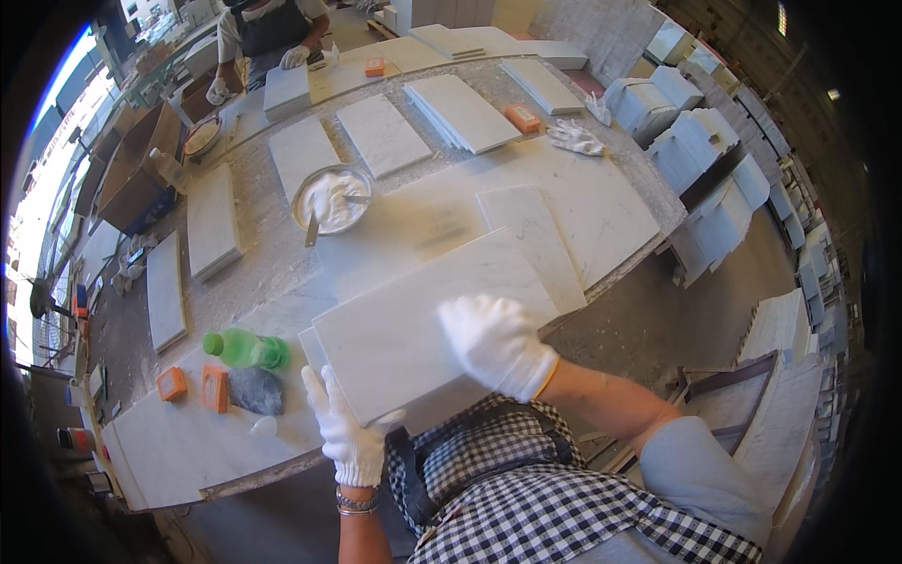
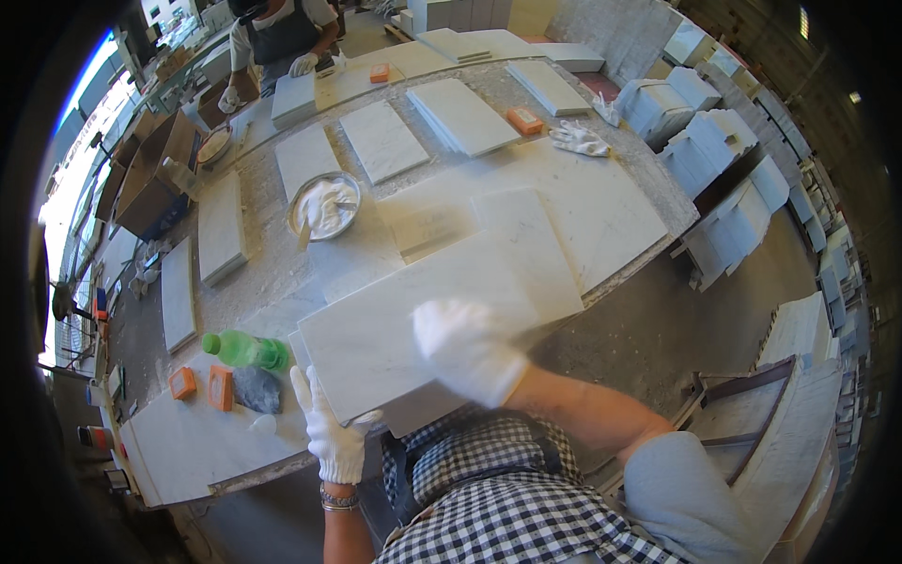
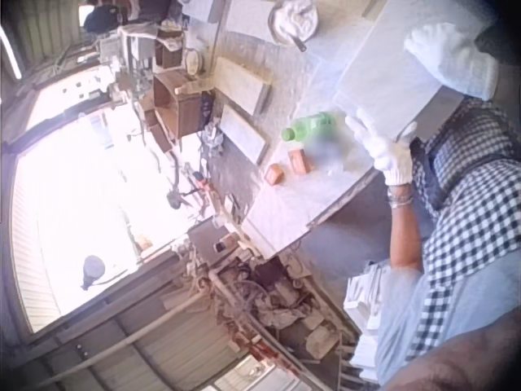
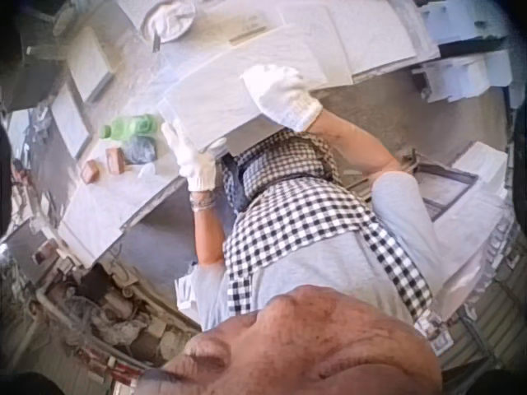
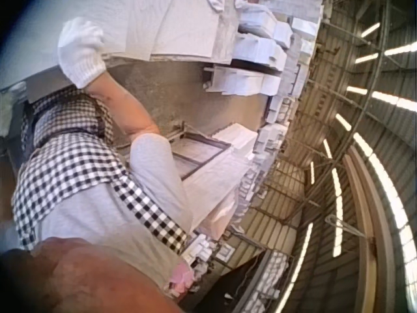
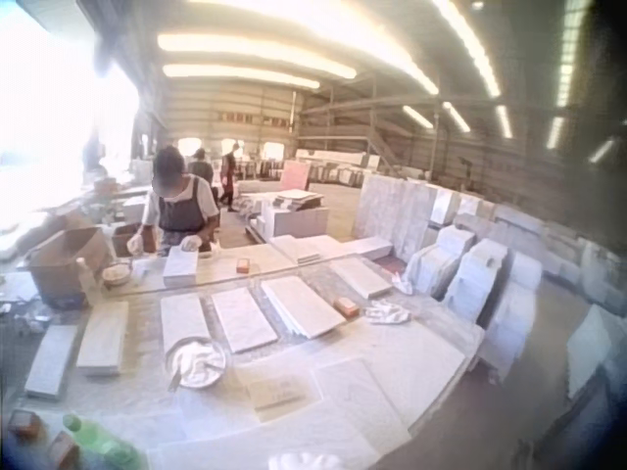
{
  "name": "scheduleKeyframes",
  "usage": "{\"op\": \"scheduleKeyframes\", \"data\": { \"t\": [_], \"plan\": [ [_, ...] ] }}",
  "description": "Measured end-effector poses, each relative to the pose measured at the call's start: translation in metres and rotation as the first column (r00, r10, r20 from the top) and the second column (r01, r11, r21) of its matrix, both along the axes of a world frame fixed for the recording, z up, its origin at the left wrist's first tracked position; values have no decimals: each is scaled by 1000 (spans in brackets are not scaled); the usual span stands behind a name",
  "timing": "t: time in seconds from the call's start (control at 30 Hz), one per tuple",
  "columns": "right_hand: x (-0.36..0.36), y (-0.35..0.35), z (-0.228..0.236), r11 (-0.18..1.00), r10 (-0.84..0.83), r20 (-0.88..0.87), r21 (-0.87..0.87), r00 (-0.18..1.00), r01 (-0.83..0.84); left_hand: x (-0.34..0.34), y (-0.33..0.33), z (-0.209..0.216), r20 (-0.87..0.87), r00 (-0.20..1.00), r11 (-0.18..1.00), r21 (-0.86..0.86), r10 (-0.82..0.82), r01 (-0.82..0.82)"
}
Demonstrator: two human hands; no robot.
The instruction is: The person handles white rectangular tiles at a workbench, wiping surfaces with gloved hands and using a small metal scraper to remove residue. Tiles are turned over and stacked after treatment. A coworker performs similar finishing work across the table.
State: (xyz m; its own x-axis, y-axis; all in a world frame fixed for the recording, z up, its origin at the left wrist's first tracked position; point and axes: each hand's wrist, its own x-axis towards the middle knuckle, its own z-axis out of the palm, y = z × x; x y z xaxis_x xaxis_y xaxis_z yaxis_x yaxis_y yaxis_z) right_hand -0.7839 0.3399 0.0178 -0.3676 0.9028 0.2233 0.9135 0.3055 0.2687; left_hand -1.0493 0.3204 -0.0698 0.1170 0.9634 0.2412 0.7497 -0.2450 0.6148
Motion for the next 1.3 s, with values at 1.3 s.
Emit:
{"op": "scheduleKeyframes", "data": {
  "t": [1.3],
  "plan": [
    [104, 15, 13, 995, 84, -582, 12, 809, -95, 5, -32, 40, 249, 964, 995, 7, 96, -101]
  ]
}}
